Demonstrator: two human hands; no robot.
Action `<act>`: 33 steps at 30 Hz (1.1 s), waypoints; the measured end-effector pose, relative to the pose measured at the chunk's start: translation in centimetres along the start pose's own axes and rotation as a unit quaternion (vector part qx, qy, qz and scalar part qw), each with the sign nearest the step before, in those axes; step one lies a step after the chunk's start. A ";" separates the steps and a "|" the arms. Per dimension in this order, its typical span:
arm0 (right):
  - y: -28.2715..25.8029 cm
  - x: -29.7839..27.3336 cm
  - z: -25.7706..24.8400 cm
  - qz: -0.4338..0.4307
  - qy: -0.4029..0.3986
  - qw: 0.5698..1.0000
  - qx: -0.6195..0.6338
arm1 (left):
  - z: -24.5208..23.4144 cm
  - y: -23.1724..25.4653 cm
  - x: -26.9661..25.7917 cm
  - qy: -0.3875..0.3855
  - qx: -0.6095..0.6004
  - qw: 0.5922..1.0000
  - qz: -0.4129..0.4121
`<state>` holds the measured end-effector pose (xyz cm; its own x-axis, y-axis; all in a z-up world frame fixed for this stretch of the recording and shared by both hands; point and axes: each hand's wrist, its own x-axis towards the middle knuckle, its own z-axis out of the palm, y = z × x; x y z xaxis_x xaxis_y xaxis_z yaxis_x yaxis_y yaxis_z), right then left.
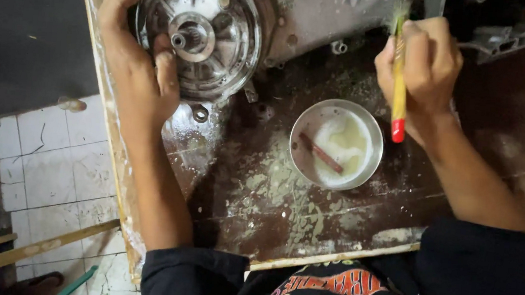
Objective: The person scrubs a circular metal engine part and a larger engine casing with a brush dipped in a cleaning solution. They repeatedly dip the brush into a small metal bowl and scrub various surfaces of the parts on a wooden workbench.
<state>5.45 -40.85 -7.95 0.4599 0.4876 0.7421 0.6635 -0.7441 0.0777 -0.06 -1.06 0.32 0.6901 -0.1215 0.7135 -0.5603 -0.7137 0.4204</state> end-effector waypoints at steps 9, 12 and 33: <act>-1.2 0.2 0.3 -0.082 -0.012 0.947 0.310 | 0.7 0.4 0.3 -0.009 -0.007 1.000 -0.008; -0.2 -1.1 -3.1 -0.004 -0.012 0.992 0.128 | 0.7 0.6 0.3 -0.002 0.018 1.000 -0.014; 2.6 -7.9 -5.1 0.058 -0.122 0.991 -0.005 | 0.6 1.3 0.1 -0.007 0.065 0.998 -0.022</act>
<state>0.50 -48.93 -10.16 0.6628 0.4938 0.5629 0.5921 -0.8058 0.0097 -0.44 -2.41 0.66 0.7195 -0.0975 0.6876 -0.4664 -0.8015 0.3743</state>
